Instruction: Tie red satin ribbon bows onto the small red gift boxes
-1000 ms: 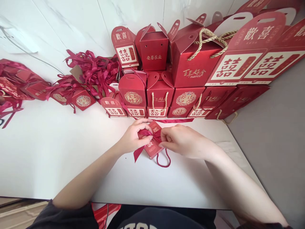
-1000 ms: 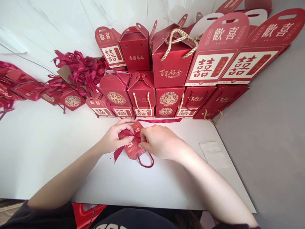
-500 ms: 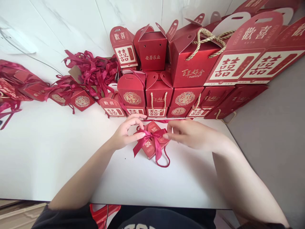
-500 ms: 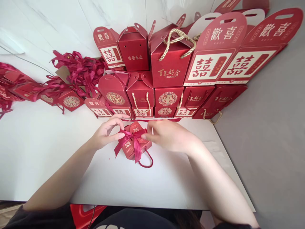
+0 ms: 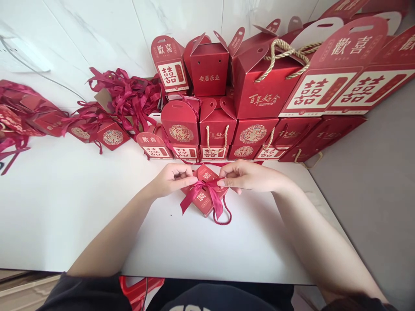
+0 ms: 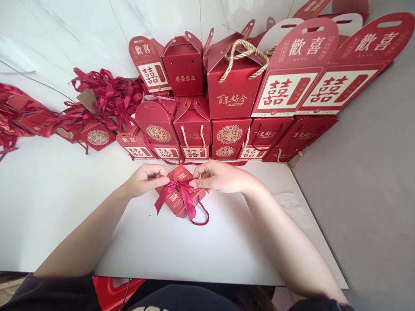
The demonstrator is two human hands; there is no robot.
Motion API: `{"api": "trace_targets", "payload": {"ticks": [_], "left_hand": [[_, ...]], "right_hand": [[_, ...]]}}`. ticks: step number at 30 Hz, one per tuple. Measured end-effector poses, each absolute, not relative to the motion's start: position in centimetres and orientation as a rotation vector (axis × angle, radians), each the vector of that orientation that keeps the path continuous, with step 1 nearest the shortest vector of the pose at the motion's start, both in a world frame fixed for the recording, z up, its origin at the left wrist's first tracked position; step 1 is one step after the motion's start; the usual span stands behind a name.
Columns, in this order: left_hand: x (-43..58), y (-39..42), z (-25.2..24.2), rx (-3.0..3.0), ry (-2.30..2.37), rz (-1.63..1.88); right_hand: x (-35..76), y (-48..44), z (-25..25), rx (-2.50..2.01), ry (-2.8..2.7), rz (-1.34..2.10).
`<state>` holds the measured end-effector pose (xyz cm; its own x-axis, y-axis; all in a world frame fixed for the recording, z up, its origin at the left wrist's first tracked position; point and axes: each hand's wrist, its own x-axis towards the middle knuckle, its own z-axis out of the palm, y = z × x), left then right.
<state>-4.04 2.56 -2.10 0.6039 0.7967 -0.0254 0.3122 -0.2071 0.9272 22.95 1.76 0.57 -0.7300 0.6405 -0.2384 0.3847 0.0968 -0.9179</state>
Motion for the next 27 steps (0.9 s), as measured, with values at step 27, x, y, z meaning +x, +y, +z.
{"api": "trace_targets", "payload": {"ticks": [27], "left_hand": [[-5.0,1.8,-1.9,1.802,0.922,0.608]], "right_hand": [[22.7,2.3,-0.1,-0.868,-2.214,1.563]]}}
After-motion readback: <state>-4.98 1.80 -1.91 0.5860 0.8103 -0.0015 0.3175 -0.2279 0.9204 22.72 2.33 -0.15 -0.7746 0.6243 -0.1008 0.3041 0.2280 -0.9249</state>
